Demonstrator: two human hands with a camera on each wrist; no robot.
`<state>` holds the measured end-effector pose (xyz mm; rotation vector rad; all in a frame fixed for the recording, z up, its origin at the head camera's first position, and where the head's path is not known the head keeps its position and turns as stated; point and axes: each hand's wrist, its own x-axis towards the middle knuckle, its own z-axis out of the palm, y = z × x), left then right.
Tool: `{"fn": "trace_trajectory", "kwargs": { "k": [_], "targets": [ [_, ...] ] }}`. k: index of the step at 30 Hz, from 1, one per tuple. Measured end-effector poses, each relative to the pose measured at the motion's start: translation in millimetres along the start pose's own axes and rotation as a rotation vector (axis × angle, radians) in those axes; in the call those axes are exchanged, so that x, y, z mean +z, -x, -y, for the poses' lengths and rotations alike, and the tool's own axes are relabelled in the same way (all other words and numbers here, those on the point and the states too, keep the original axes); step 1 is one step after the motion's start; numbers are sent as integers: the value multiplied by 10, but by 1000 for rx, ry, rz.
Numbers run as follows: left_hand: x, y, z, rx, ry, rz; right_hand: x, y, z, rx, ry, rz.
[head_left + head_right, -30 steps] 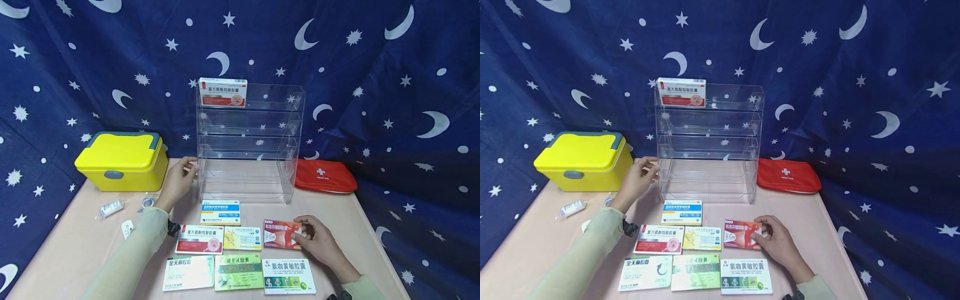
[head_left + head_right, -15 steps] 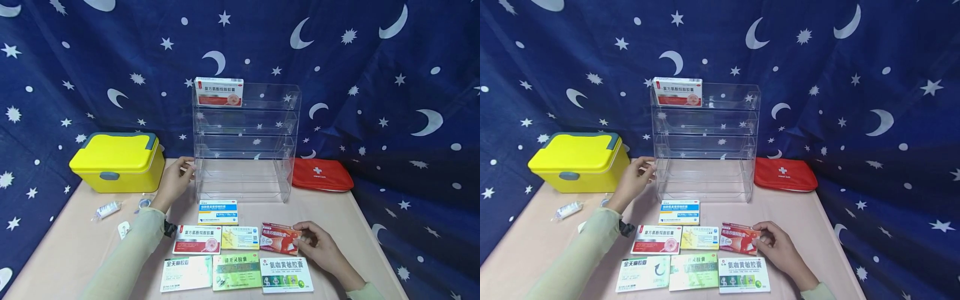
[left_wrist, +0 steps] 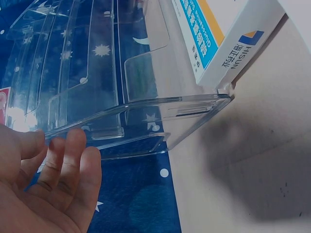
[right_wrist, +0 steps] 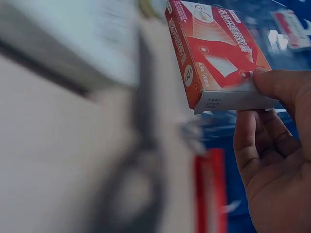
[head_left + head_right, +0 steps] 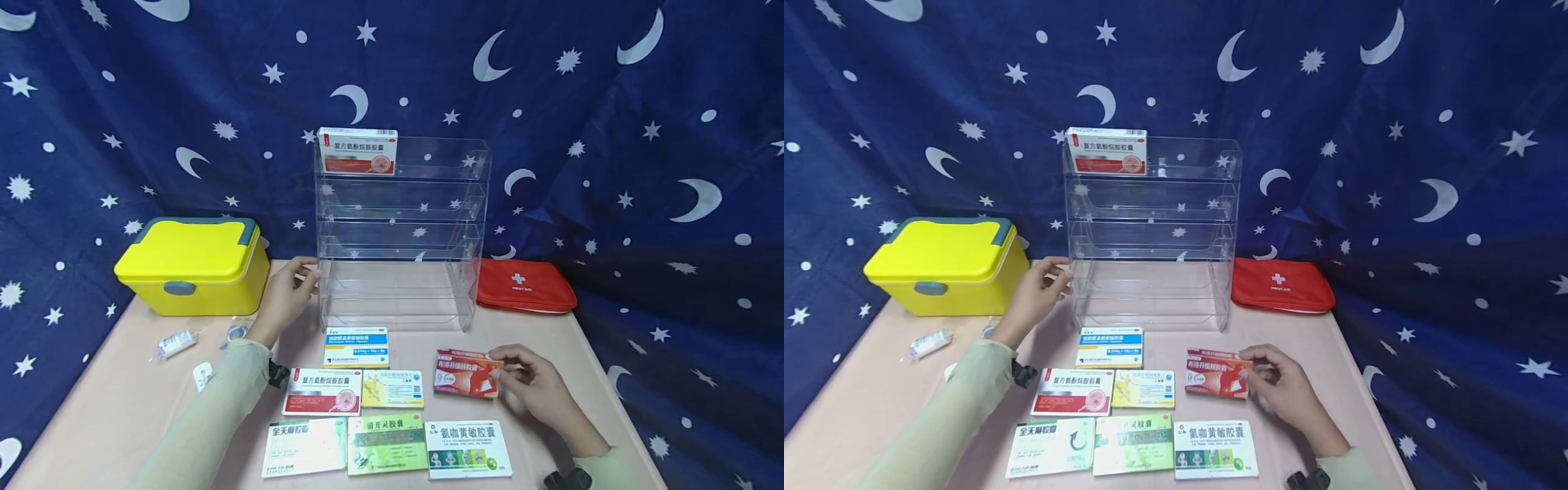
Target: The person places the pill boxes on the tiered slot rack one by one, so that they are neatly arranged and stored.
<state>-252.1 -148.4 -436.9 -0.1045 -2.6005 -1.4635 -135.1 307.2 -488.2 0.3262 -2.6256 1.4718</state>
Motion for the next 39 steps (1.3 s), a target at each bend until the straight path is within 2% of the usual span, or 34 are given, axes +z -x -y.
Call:
{"fn": "trace_trajectory", "kwargs": {
  "k": [4,9,18,23,30,39],
  "targets": [
    [8,-6,2,-13,0,4,-293,-387,222,-107,10,-79],
    [8,-2,-5,-33,-1,7,-531,-976,638,-191,-61,-154],
    [3,-13,-6,-31,-2,23,-497,-1942,1374,-242,-210,-263],
    [-5,-13,1,-26,-5,17,-472,-2394,1687,-272,-175,-281],
    [-9,-24,-7,-52,-6,22,-497,-2758,1917,-254,-98,-314],
    [-20,-23,-15,-60,-15,28,-540,-2949,1951,-215,-80,-362]
  ]
}}
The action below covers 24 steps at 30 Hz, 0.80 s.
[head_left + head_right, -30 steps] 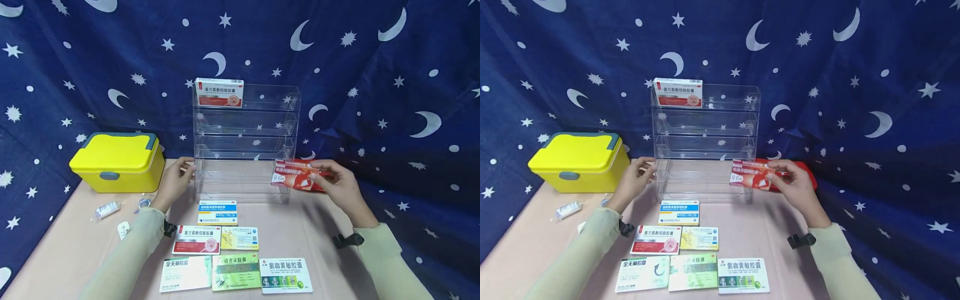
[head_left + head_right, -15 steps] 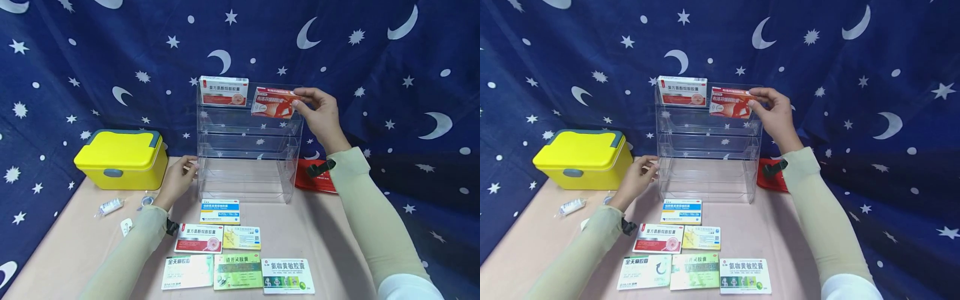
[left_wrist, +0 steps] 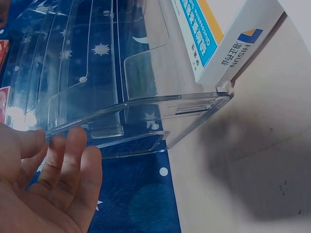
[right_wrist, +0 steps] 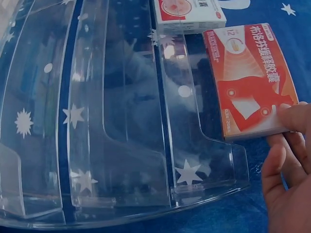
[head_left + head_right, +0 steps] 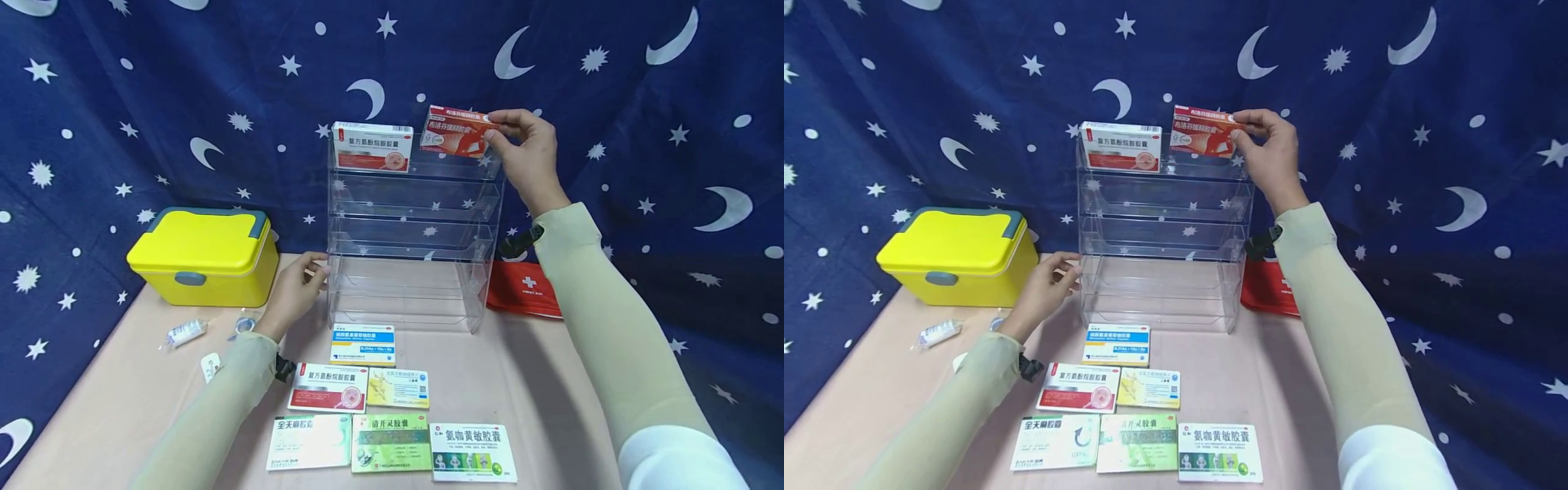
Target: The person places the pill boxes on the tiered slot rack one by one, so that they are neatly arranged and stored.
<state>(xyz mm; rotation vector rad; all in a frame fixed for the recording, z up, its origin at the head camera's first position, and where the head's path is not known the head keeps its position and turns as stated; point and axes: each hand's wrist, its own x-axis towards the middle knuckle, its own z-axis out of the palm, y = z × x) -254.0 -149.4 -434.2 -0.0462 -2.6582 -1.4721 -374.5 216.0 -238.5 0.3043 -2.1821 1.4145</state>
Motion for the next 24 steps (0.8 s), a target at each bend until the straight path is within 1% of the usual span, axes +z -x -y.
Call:
{"fn": "trace_trajectory", "kwargs": {
  "k": [3,6,17,20,24],
  "targets": [
    [4,-6,0,0,1,-3,-2,-16,-12,0,7,-4],
    [2,-10,2,1,7,3,-8,-21,-25,18,23,12],
    [0,5,-2,-12,11,10,-80,-94,-15,76,250,166],
    [0,4,-4,-12,12,9,-80,-104,-18,81,302,186],
    [7,0,8,-12,10,11,-79,-101,-43,95,326,188]
  ]
}}
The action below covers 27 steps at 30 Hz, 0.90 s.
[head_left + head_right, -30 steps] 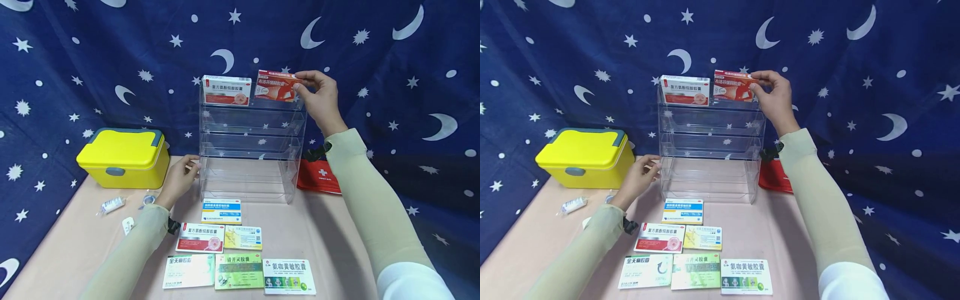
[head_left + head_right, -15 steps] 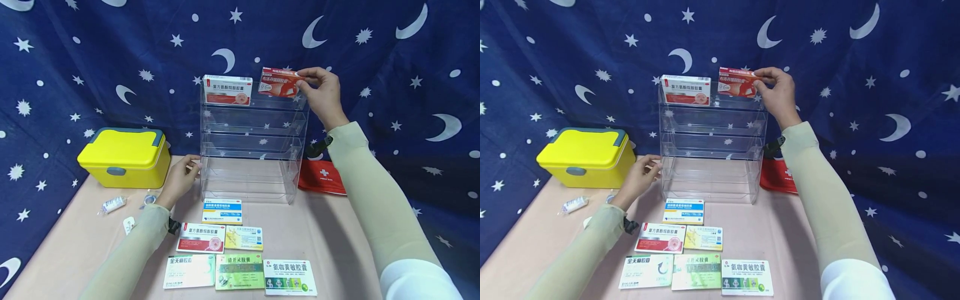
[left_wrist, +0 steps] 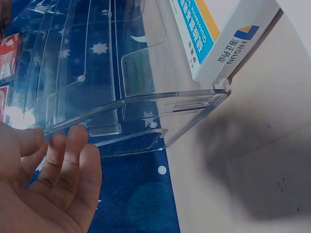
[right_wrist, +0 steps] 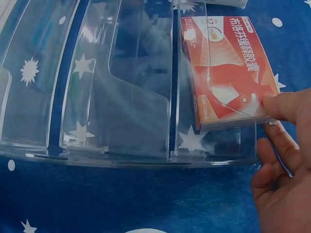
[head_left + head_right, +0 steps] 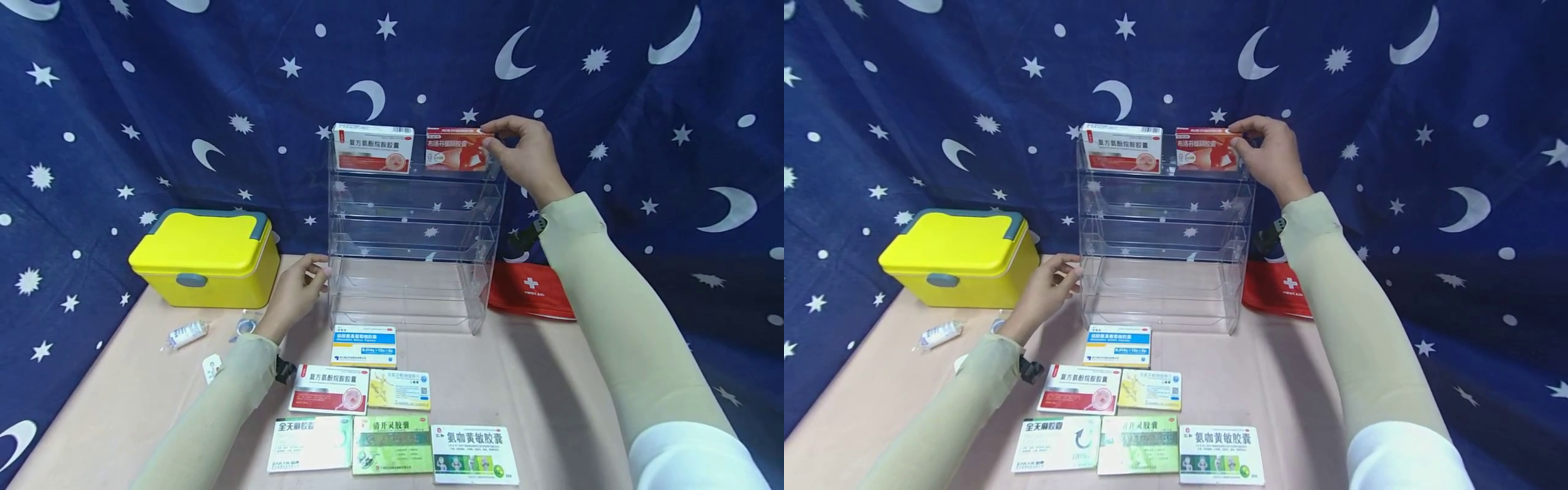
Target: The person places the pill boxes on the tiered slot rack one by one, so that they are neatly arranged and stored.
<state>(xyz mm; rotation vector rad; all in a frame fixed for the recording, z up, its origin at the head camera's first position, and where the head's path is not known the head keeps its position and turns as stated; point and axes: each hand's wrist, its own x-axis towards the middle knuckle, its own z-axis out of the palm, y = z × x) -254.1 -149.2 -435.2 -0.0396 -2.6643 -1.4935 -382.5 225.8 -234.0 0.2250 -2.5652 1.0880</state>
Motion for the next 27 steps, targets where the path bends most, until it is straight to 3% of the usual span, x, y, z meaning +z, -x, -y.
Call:
{"fn": "trace_trajectory", "kwargs": {
  "k": [17,22,25,27],
  "targets": [
    [-19,-12,-17,-5,0,-3,-21,20,-53,14,20,-20],
    [-20,-10,-6,7,-20,-7,41,199,-168,-115,-70,-169],
    [-22,-4,-3,18,-29,0,160,460,-295,-205,-198,-306],
    [-24,-2,-6,25,-27,-1,271,699,-371,-230,-277,-347]
  ]
}}
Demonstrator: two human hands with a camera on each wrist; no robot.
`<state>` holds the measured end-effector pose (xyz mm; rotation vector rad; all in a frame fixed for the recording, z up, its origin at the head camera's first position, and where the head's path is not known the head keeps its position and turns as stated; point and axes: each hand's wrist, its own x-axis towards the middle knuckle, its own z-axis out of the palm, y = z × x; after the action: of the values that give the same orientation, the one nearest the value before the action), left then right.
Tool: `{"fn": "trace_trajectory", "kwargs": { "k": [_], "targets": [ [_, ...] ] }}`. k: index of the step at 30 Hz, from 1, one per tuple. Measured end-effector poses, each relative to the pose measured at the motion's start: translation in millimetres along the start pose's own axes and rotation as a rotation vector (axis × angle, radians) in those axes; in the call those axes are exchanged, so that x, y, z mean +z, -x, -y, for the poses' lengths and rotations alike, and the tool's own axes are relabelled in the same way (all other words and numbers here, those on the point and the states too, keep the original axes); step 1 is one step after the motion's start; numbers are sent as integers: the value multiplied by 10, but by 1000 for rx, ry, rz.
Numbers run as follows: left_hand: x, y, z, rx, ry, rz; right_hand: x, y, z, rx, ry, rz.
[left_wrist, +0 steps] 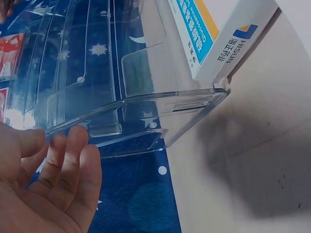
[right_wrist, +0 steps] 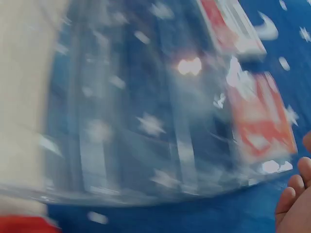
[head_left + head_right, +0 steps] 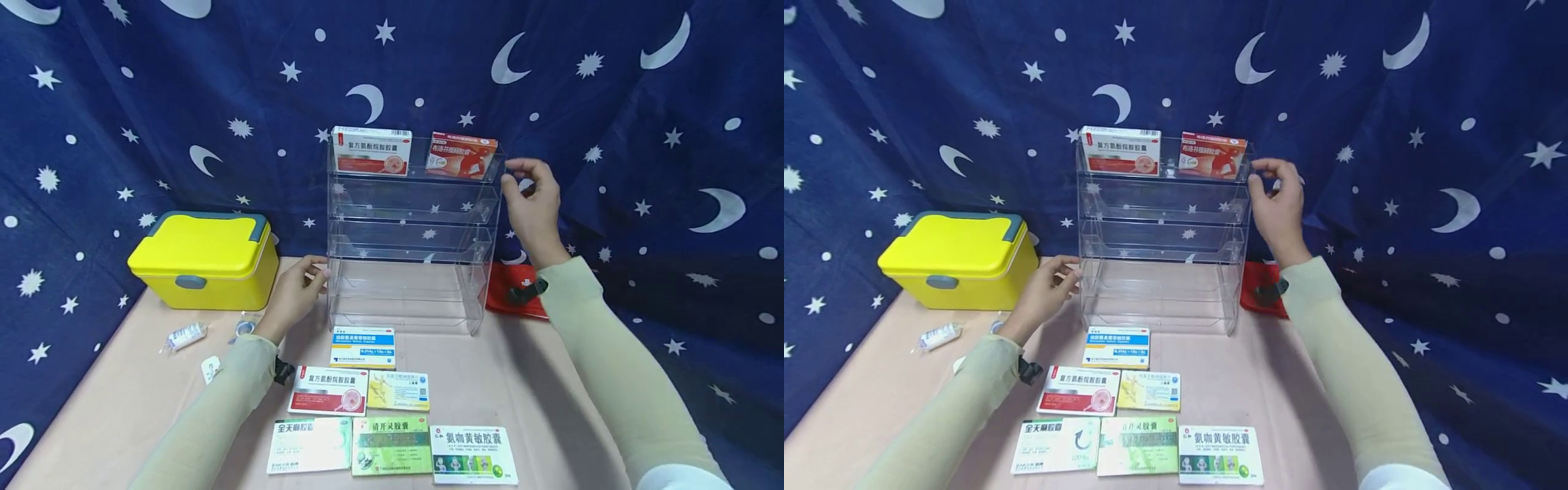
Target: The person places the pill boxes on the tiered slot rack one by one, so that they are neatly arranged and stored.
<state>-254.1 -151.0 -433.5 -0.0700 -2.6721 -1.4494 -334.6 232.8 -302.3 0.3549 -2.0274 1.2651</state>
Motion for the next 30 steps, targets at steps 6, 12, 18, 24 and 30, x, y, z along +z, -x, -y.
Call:
{"fn": "trace_trajectory", "kwargs": {
  "k": [6,12,18,24,30],
  "targets": [
    [-2,6,-8,13,-3,1,11,1051,-134,132,-80,239],
    [0,10,15,20,0,7,-44,2036,-262,346,2,711],
    [16,12,26,29,2,5,-169,2561,-261,472,54,903],
    [21,20,28,11,-1,4,-396,2743,-192,516,104,920],
    [8,32,4,15,1,6,-668,2875,-220,567,186,849]
  ]
}}
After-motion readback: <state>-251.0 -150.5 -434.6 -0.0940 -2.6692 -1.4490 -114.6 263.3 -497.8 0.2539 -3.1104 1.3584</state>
